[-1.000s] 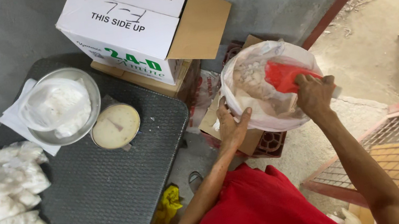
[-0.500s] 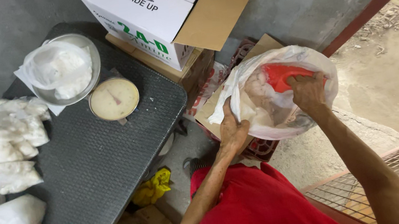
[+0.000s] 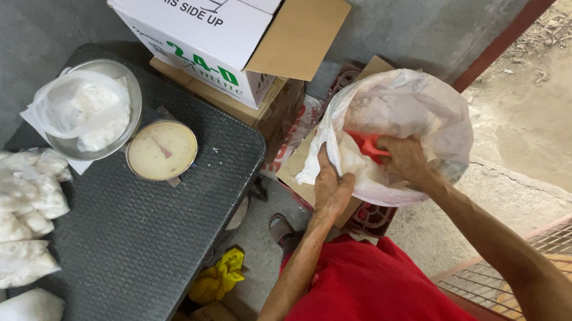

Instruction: The person scoops white powder from a large sack into small plastic bags using a red scoop. They weigh the bags on a scale, tie them shut, and place them on a table next to other filled bags and bottles.

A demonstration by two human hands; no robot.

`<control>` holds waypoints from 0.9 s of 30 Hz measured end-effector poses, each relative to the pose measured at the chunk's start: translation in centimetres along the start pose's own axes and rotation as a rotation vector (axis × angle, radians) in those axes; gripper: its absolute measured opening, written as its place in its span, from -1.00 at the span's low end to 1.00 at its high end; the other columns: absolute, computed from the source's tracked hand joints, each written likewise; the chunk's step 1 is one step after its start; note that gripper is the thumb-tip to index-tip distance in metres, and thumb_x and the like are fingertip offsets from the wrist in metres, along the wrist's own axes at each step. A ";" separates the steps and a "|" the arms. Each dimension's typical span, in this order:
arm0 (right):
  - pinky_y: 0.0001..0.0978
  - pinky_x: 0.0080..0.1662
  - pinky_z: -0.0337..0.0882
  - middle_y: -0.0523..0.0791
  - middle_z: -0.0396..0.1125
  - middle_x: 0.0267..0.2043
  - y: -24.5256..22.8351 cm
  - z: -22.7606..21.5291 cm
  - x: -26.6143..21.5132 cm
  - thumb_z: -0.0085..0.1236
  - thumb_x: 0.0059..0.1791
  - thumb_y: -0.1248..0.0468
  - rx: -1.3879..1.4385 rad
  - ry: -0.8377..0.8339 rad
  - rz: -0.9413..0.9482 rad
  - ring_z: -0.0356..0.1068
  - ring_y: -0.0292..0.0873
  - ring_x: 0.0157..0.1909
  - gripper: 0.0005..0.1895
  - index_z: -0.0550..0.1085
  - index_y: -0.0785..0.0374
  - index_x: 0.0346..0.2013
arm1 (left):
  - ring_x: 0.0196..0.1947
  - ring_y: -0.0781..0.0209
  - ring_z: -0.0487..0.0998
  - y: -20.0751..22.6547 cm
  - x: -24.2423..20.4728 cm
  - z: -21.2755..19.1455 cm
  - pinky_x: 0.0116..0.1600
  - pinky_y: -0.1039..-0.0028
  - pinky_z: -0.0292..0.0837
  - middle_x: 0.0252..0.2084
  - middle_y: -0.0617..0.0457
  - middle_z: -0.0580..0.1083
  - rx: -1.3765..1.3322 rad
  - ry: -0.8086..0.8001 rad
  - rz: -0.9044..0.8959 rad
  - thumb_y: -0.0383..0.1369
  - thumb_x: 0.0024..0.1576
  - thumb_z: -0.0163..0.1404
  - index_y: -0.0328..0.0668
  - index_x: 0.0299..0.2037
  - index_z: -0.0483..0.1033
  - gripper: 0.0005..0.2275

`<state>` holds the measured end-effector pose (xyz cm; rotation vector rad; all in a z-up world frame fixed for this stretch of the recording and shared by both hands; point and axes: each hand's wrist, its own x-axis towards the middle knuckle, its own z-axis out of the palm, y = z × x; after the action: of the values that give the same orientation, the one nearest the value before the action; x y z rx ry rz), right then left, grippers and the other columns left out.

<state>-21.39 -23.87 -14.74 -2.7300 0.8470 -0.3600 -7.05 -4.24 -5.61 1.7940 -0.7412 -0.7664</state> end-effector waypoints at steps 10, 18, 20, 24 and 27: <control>-0.11 -0.13 0.48 -0.01 0.53 -0.18 0.0 -4.6 -0.8 0.34 -0.14 0.23 0.220 -0.114 0.328 0.54 0.02 -0.21 -0.58 0.53 0.07 0.01 | 0.06 -0.25 0.57 0.2 -0.2 -0.4 0.18 0.20 0.42 0.09 -0.37 0.49 -0.105 0.089 0.160 -0.48 0.01 0.00 -0.19 0.49 -0.09 -0.22; -0.22 -0.11 0.49 0.00 0.54 -0.20 0.6 -11.6 -5.1 0.39 -0.12 0.24 0.415 0.077 0.482 0.55 -0.08 -0.19 -0.65 0.55 0.22 -0.08 | 0.06 -0.18 0.58 -0.1 0.4 -0.8 0.16 0.22 0.44 0.09 -0.34 0.51 -0.153 0.167 0.127 -0.52 -0.02 -0.01 -0.18 0.48 -0.03 -0.23; -0.22 -0.12 0.48 0.01 0.53 -0.20 0.0 -12.1 -5.8 0.38 -0.12 0.25 0.400 0.109 0.451 0.54 -0.08 -0.20 -0.66 0.54 0.24 -0.09 | -0.01 -0.17 0.60 0.2 0.3 -0.4 0.13 0.24 0.46 0.03 -0.32 0.53 -0.118 0.119 -0.010 -0.48 -0.01 -0.01 -0.14 0.49 -0.07 -0.21; -0.22 -0.14 0.47 0.02 0.54 -0.24 -1.7 -10.5 -6.1 0.37 -0.12 0.26 0.436 0.038 0.386 0.54 -0.07 -0.23 -0.71 0.55 0.25 -0.14 | -0.12 -0.23 0.61 1.1 0.3 0.7 0.02 0.17 0.50 -0.04 -0.32 0.54 -0.077 0.027 -0.159 -0.44 0.00 -0.02 -0.06 0.52 -0.11 -0.20; -0.23 -0.11 0.44 0.04 0.50 -0.14 -2.5 -9.4 -6.1 0.35 -0.12 0.29 0.414 0.118 0.192 0.50 -0.06 -0.12 -0.64 0.52 0.30 -0.06 | 0.00 -0.18 0.56 1.5 0.1 0.6 0.12 0.19 0.43 0.02 -0.33 0.52 -0.088 0.106 -0.103 -0.44 0.02 0.04 -0.07 0.50 -0.07 -0.22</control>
<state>-27.88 -19.97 -6.08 -2.2466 0.9354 -0.5869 -7.69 -5.13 -4.35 1.7892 -0.5411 -0.7535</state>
